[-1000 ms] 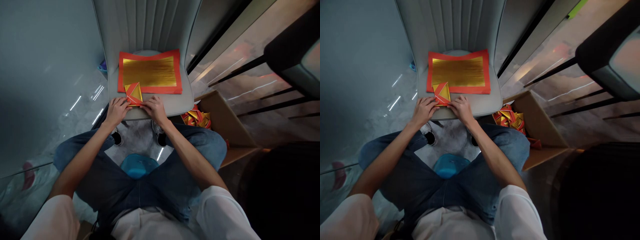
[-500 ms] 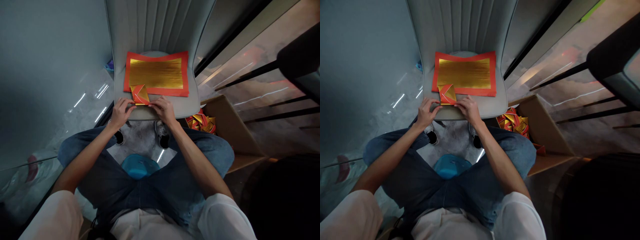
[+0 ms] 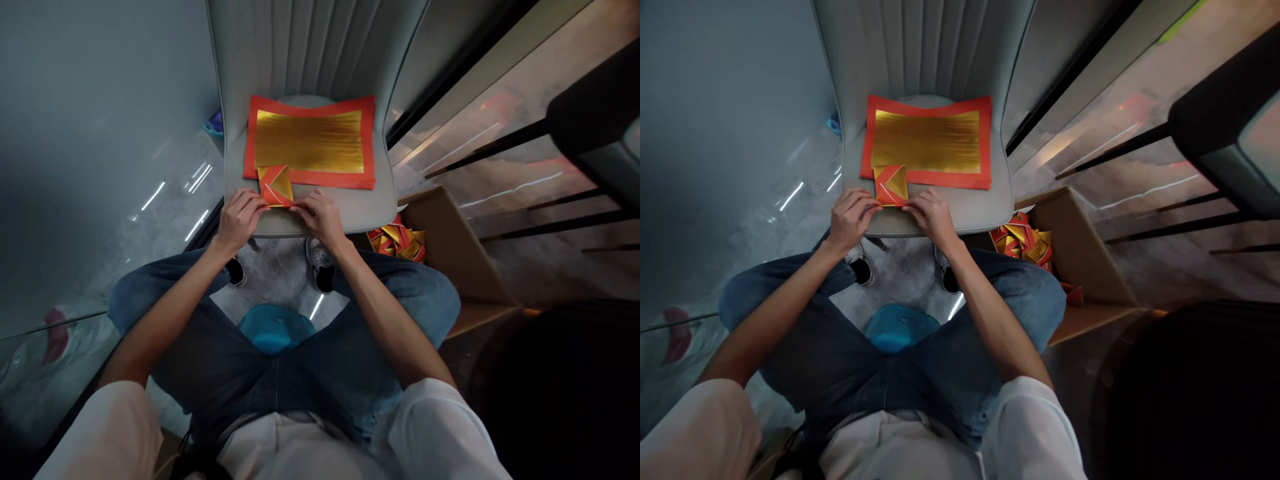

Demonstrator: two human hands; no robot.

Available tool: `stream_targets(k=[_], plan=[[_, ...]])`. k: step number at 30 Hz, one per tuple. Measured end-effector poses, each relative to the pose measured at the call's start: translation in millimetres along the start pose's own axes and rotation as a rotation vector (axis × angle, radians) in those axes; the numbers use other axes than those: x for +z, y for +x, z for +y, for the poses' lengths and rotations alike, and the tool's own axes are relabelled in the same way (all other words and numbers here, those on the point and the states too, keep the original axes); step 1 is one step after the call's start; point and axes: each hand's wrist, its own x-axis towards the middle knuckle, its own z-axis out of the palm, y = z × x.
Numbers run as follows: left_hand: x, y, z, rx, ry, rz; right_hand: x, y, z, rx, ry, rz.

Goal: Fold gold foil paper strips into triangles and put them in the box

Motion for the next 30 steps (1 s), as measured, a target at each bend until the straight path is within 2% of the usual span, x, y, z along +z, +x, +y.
stream_targets(k=[4, 11, 20, 30], plan=[[-1.1, 1.0, 2.2, -0.001, 0.019, -0.013, 0.7, 1.2, -0.7, -0.016, -0.012, -0.012], [3.1, 7.8, 4.0, 0.052, 0.029, -0.111, 1.3, 1.9, -1.3, -0.018, -0.043, -0.004], [7.3, 7.6, -0.7, 0.035, 0.028, -0.024, 0.3, 1.7, 0.1, -0.001, -0.026, -0.023], [5.9, 9.8, 6.0, 0.024, 0.066, -0.036, -3.3, 4.9, -4.2, -0.018, -0.010, -0.020]])
